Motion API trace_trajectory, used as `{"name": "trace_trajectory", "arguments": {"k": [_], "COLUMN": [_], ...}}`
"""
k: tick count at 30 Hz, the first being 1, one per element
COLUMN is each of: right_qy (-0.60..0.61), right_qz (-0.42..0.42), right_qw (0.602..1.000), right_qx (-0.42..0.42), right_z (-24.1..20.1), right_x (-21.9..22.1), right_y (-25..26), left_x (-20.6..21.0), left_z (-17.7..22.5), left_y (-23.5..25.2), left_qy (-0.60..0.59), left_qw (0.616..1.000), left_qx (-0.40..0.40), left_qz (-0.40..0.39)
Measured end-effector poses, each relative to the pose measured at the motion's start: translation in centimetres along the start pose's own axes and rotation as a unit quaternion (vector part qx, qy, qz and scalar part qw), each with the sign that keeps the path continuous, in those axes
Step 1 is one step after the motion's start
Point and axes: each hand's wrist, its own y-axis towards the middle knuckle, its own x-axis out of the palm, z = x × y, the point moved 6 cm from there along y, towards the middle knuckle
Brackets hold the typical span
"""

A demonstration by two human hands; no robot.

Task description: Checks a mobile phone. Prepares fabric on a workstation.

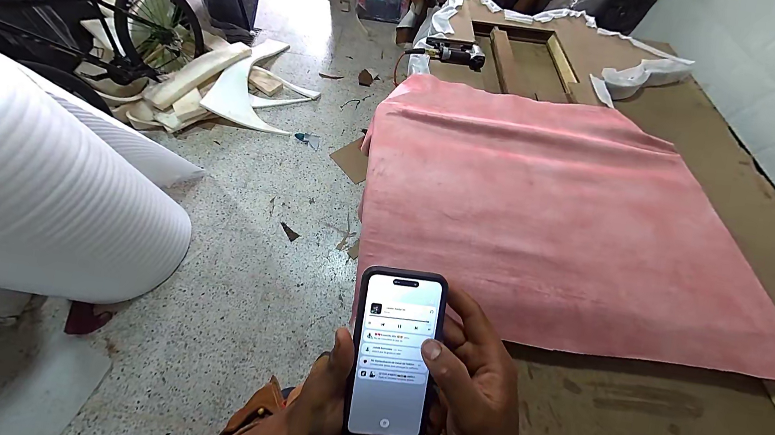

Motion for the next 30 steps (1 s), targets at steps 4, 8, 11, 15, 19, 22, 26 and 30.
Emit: {"name": "trace_trajectory", "arguments": {"k": [4, 8, 11, 15, 19, 22, 26, 30], "right_qy": [0.016, 0.037, 0.035, 0.027, 0.028, 0.027, 0.021, 0.015], "right_qz": [-0.006, -0.006, -0.003, -0.001, -0.005, -0.006, 0.0, 0.001], "right_qw": [1.0, 0.999, 0.999, 1.0, 1.0, 1.0, 1.0, 1.0], "right_qx": [0.0, 0.017, 0.017, 0.012, 0.009, 0.008, 0.007, 0.004], "right_z": [0.1, 0.5, 0.5, 0.6, 0.7, 0.7, 0.8, 0.8], "right_x": [-0.2, -0.5, -0.5, -0.5, -0.4, -0.4, -0.5, -0.5], "right_y": [-0.2, -0.5, -0.7, -0.9, -1.0, -1.2, -1.5, -1.8], "left_x": [0.0, -0.1, 0.0, 0.0, -0.1, -0.2, -0.1, 0.0], "left_z": [-0.1, -0.2, -0.3, -0.5, -0.6, -0.7, -0.9, -1.0], "left_y": [0.0, -0.2, -0.2, -0.3, -0.6, -0.8, -0.9, -1.1], "left_qy": [0.001, 0.008, 0.01, 0.006, 0.01, 0.018, 0.018, 0.024], "left_qw": [1.0, 1.0, 1.0, 1.0, 1.0, 1.0, 1.0, 1.0], "left_qx": [0.002, 0.002, 0.002, 0.0, -0.001, -0.004, -0.005, -0.007], "left_qz": [-0.007, 0.003, -0.003, -0.002, -0.001, 0.009, 0.006, 0.008]}}
